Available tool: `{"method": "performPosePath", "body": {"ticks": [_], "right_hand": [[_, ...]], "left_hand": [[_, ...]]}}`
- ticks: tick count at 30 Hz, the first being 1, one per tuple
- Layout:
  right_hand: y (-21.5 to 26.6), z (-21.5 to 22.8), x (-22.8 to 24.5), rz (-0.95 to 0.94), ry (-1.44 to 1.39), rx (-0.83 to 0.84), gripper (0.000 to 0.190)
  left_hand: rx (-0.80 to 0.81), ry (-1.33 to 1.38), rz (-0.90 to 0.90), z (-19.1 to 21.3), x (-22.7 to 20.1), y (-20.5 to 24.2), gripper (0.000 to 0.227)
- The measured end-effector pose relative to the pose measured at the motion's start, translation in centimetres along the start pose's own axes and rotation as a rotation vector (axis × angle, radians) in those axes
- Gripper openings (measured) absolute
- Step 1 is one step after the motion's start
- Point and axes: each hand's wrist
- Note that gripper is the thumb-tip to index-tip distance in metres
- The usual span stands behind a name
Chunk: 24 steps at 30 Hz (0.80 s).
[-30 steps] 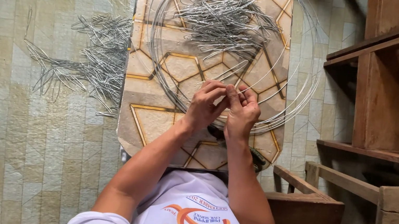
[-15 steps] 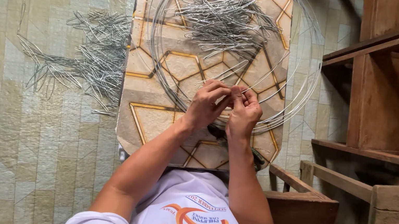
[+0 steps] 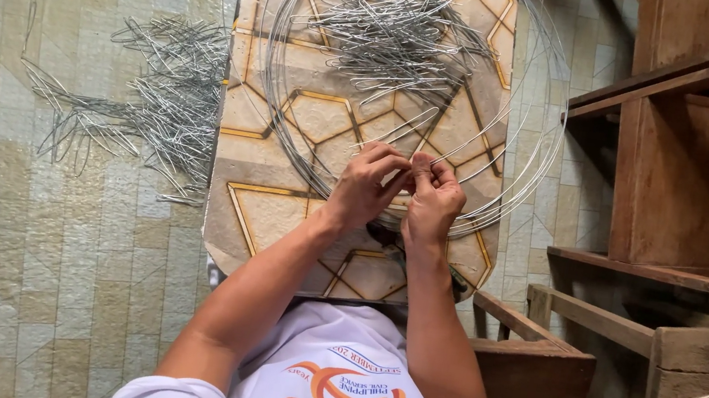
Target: Cutting and attaching small wire segments to a circular wire frame using pliers
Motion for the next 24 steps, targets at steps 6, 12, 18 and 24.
{"method": "performPosePath", "body": {"ticks": [6,12,18,24], "right_hand": [[-1.3,1.3,-1.7,-0.016,-0.011,0.009,0.02],[-1.7,1.7,-2.2,-0.018,-0.013,0.011,0.02],[-1.0,1.1,-1.1,-0.02,-0.005,0.017,0.02],[-0.6,0.6,-0.5,-0.014,0.003,0.002,0.022]], "left_hand": [[0.005,-0.01,0.006,0.0,0.0,0.0,0.006],[0.004,-0.001,0.0,0.2,-0.2,-0.2,0.006],[0.01,0.008,-0.001,0.3,-0.3,-0.3,0.005],[0.01,0.01,-0.003,0.4,-0.6,-0.5,0.005]]}}
Point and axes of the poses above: each hand's wrist, its own y-axis away from the middle knuckle, its own z-axis out of the back of the hand, x = y × z, and after that the axes turned 9 degrees about -z, right-handed
